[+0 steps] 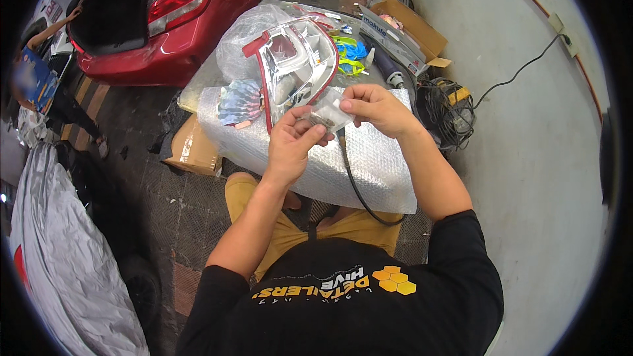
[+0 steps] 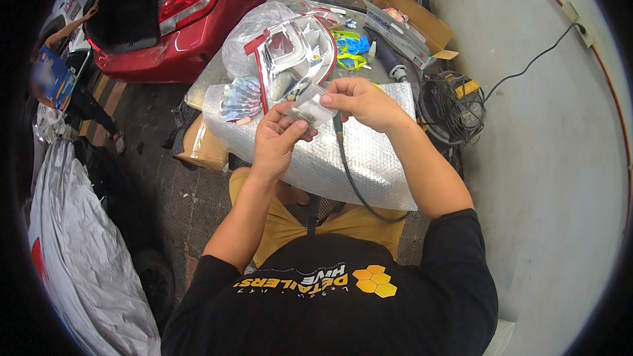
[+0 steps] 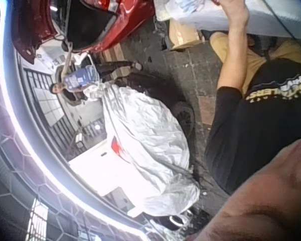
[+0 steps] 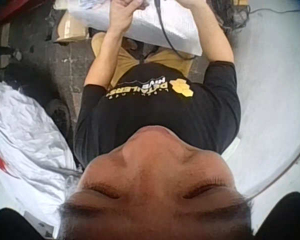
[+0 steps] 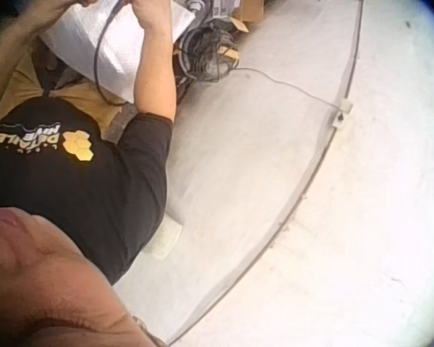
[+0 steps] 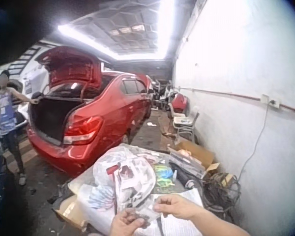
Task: The person holds and compares two red car taillight assemblies, then places one on a covered car. They pick up a black cable, attach a metal connector to it, and wrap the connection with electrical tape. Finally, they pick up the taillight again and hold the prepared cable near it.
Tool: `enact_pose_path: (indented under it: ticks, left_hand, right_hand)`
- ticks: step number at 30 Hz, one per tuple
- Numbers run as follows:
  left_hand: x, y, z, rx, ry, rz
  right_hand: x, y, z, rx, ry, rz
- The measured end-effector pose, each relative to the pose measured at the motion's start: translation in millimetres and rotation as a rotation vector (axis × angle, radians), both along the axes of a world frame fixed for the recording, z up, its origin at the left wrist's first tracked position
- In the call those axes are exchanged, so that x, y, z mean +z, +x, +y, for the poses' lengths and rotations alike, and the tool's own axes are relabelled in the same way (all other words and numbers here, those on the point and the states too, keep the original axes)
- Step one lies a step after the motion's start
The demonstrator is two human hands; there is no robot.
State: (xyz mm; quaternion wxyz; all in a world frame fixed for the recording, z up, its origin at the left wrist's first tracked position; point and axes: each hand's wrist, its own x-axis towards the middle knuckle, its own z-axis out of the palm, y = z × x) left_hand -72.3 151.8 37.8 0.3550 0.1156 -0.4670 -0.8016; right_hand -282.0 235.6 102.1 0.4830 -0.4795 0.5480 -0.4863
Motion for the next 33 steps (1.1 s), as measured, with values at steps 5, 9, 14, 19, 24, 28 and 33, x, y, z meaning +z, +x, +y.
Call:
enact_pose_path:
  ticks: [5,9,14,19,24,28,33]
  left_hand:
    - [-3,-2,3,-0.016,0.016,-0.042]
    - [-5,1,5,-0.076,0.043,-0.043]
    - [0,2,10,-0.123,0.069,-0.031]
    - [-5,1,12,-0.118,0.087,-0.024]
    - [-7,3,13,-0.111,0.091,-0.001]
    - [-10,4,10,-0.116,0.108,0.001]
    - [-15,3,7,-0.087,0.129,-0.037]
  right_hand:
    - [-14,-4,6,-0.124,-0.143,-0.016]
    - [-18,-6,16,-0.178,-0.176,0.126]
    - [-28,0,22,-0.333,-0.299,0.021]
    - [-34,2,25,-0.403,-0.308,0.029]
    - [-39,2,26,-0.433,-0.273,0.128]
    - [-42,1,27,-0.430,-0.258,0.247]
    - [-39,6,26,-0.422,-0.307,0.243]
